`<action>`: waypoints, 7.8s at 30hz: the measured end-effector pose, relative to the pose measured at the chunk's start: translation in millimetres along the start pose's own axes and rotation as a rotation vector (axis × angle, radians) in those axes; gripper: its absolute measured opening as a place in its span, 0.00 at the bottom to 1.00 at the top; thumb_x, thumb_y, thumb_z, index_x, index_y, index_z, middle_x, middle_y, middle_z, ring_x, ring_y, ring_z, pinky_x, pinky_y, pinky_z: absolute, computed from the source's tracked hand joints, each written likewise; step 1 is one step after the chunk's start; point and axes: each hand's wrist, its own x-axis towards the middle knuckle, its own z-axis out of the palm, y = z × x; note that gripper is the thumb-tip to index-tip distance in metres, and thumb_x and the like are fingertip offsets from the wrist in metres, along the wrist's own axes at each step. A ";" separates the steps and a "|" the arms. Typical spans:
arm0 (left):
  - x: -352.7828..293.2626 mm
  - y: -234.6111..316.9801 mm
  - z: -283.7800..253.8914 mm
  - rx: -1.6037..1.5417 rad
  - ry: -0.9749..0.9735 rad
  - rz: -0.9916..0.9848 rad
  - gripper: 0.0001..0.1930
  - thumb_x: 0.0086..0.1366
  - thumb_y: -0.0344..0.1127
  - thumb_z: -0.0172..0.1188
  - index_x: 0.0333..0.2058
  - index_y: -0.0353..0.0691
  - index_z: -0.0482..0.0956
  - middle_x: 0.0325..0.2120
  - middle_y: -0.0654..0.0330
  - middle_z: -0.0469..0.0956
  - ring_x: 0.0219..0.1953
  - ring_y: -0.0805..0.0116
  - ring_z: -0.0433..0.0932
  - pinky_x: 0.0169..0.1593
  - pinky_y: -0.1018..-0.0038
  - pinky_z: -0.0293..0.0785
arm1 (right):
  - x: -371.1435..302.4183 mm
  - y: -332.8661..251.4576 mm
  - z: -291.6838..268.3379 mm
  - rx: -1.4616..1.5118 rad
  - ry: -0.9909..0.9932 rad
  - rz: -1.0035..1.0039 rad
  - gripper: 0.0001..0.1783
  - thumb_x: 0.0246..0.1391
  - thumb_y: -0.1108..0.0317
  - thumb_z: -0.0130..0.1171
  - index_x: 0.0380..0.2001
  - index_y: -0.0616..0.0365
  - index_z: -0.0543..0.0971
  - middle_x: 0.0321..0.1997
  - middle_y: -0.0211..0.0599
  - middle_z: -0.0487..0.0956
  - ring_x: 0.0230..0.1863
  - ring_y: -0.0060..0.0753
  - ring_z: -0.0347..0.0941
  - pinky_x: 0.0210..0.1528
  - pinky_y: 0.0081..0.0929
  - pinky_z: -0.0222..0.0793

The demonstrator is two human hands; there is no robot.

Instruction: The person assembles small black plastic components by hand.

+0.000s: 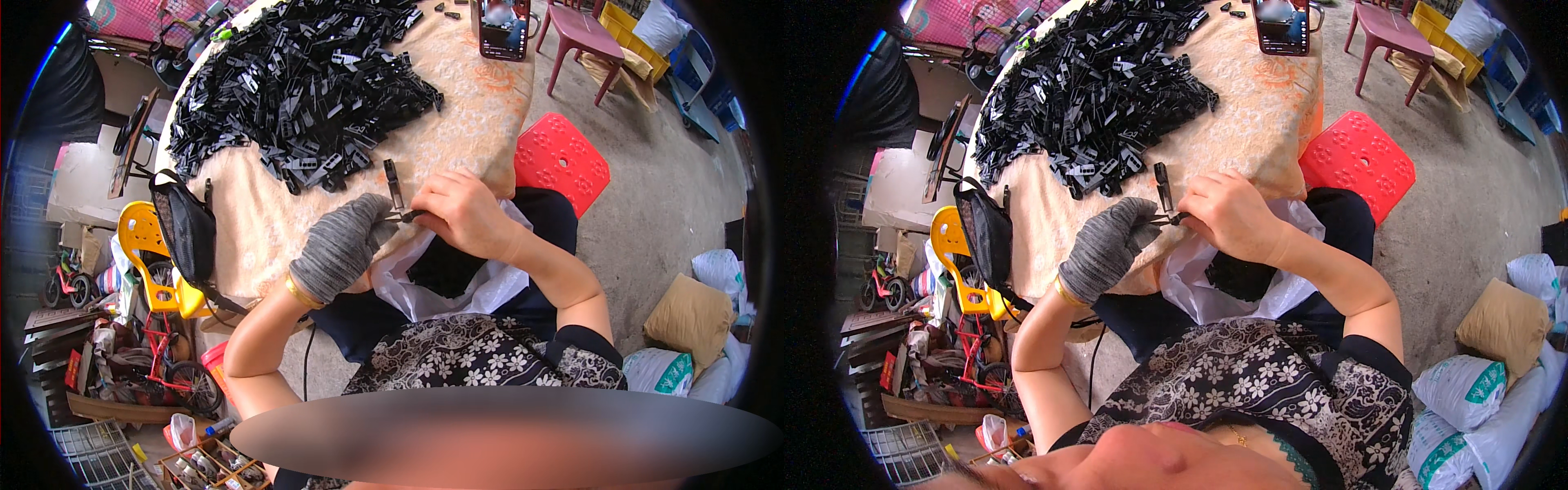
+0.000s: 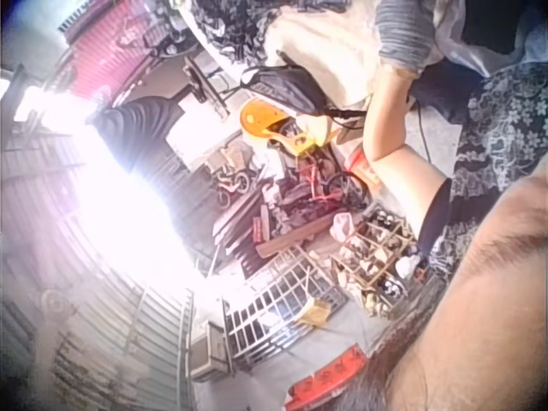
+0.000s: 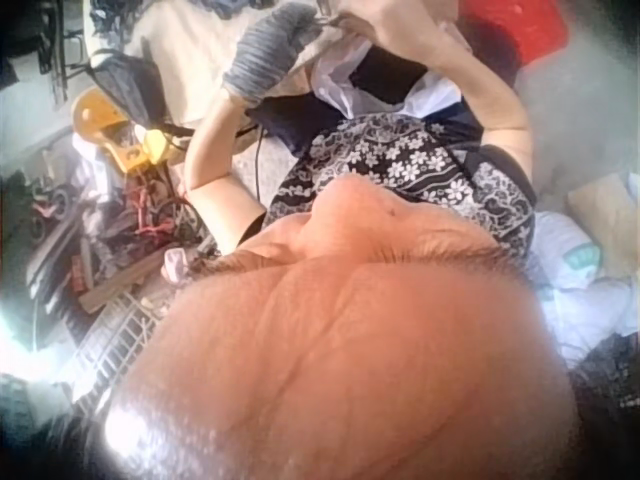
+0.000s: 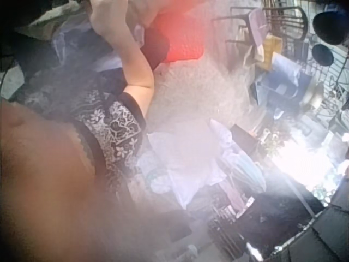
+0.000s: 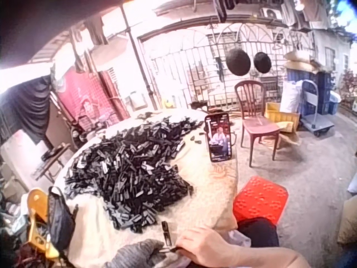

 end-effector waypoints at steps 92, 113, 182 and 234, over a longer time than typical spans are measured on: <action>35.5 -40.2 26.2 -0.374 0.115 0.232 0.13 0.57 0.33 0.56 0.41 0.41 0.72 0.29 0.60 0.73 0.31 0.63 0.74 0.33 0.68 0.73 | 36.1 30.1 -3.9 0.016 -0.172 -0.034 0.08 0.41 0.70 0.58 0.29 0.56 0.78 0.28 0.39 0.74 0.33 0.44 0.73 0.35 0.36 0.69; 32.6 -37.4 18.9 -0.081 0.122 0.139 0.11 0.55 0.28 0.59 0.39 0.36 0.77 0.31 0.49 0.79 0.33 0.52 0.78 0.37 0.67 0.74 | 23.1 34.3 -2.5 0.150 0.007 0.020 0.08 0.40 0.75 0.61 0.28 0.60 0.78 0.31 0.39 0.76 0.36 0.44 0.73 0.39 0.34 0.69; 25.6 -54.9 -11.9 0.242 0.176 -0.316 0.16 0.62 0.46 0.54 0.37 0.39 0.74 0.25 0.50 0.78 0.29 0.50 0.77 0.33 0.61 0.71 | 46.9 34.5 15.3 -0.295 -0.031 0.021 0.06 0.45 0.70 0.58 0.30 0.56 0.78 0.31 0.37 0.70 0.38 0.40 0.71 0.38 0.33 0.68; 6.6 -5.7 -9.0 0.247 -0.089 -0.034 0.11 0.56 0.42 0.59 0.33 0.43 0.80 0.23 0.53 0.78 0.27 0.53 0.77 0.31 0.64 0.72 | 25.0 0.3 16.3 0.019 -0.111 -0.100 0.10 0.40 0.73 0.62 0.29 0.58 0.74 0.29 0.39 0.73 0.34 0.46 0.72 0.37 0.37 0.67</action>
